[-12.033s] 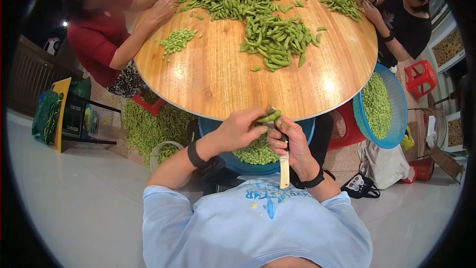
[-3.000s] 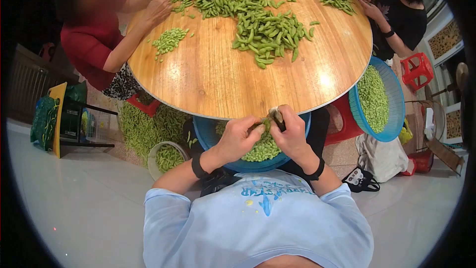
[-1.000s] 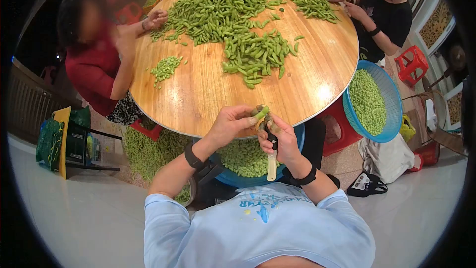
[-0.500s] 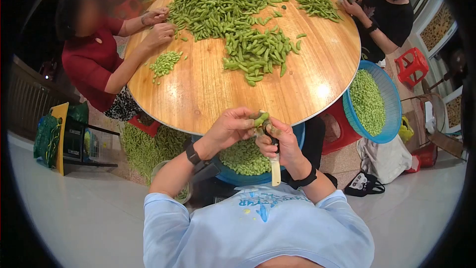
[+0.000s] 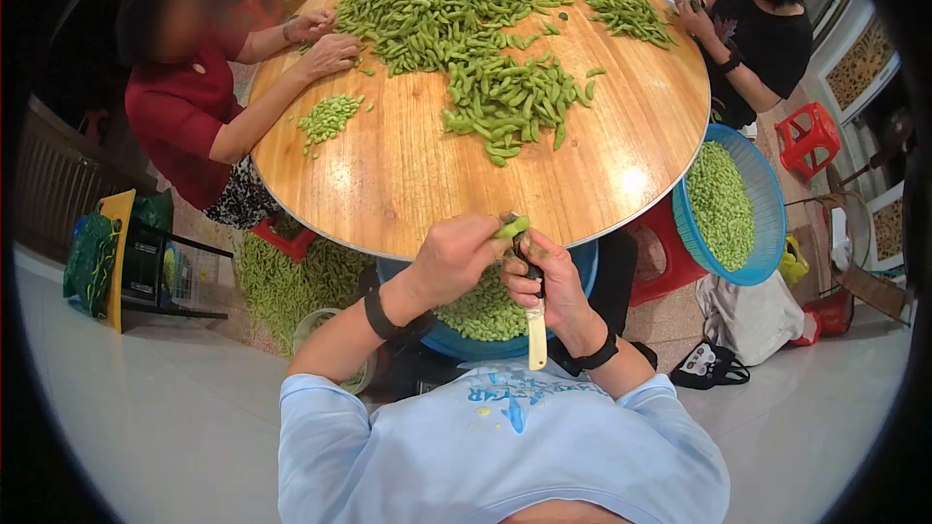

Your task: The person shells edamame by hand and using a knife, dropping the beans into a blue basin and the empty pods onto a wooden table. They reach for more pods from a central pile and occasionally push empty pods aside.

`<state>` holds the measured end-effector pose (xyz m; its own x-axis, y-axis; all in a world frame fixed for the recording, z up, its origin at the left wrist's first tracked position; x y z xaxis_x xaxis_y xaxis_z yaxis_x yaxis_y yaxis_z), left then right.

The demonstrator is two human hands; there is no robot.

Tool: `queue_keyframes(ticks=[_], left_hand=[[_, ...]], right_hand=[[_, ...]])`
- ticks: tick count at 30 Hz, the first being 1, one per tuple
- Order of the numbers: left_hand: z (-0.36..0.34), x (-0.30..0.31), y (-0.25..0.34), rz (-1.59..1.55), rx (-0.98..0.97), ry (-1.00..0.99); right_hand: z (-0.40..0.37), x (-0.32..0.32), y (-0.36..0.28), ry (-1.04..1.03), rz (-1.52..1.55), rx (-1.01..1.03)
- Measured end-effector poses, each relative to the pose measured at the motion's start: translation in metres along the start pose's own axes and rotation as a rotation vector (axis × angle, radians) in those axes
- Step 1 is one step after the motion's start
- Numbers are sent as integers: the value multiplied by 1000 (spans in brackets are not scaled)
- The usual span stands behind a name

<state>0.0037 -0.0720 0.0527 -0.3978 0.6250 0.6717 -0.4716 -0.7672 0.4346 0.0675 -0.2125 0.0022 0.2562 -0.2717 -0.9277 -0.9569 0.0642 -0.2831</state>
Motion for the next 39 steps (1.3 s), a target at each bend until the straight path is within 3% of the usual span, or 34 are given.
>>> queue_keyframes(ticks=[1,3,4,6,7,9,10,11,13,19,21,23,25,28,30,39], left_hand=[[-4,-3,2,1,4,0],[-19,-19,-12,-820,736,238],[-18,-20,-11,-820,735,239],[-18,-23,-6,-865,770,222],[-17,-25,-2,-866,772,223],[-11,-18,8,-355,410,123],[-12,-18,9,-287,381,46],[-12,-19,11,-289,380,44],[-10,-18,17,-211,316,96],[-18,-20,26,-197,303,74],[-18,-23,33,-174,293,30],[-25,-23,36,-153,280,-10],[-38,-26,24,-483,690,49],[-47,-34,23,-609,779,134],[-52,-39,19,-568,753,124],[-57,-51,19,-487,697,45]], right_hand=[[0,0,2,0,1,-4],[0,-1,1,28,-60,67],[2,1,1,28,-61,67],[2,7,-3,230,-427,248],[2,7,-2,231,-426,245],[-2,2,-10,474,-851,477],[0,0,-13,575,-1040,642],[0,2,-13,578,-1039,644],[-2,-2,-16,611,-1392,821],[-2,2,-19,503,-1590,830],[-5,-1,-15,471,-1490,820],[-4,4,-8,443,-1491,947],[-3,7,-3,486,-1582,967],[-6,13,1,527,-1624,945],[-6,16,4,487,-1564,871],[-19,4,26,442,-1810,982]])
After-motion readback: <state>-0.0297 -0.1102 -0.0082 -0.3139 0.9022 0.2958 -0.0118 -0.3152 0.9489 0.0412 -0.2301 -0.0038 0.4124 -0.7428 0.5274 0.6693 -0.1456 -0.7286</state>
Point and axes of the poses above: each hand's wrist, its own z-axis towards the middle knuckle, its own x-axis out of the back of the hand, y = z × x, the point moved 3 cm from there along z, towards the middle knuckle, and after that the axes turned 12 degrees about -x, right-handed, at the moved point
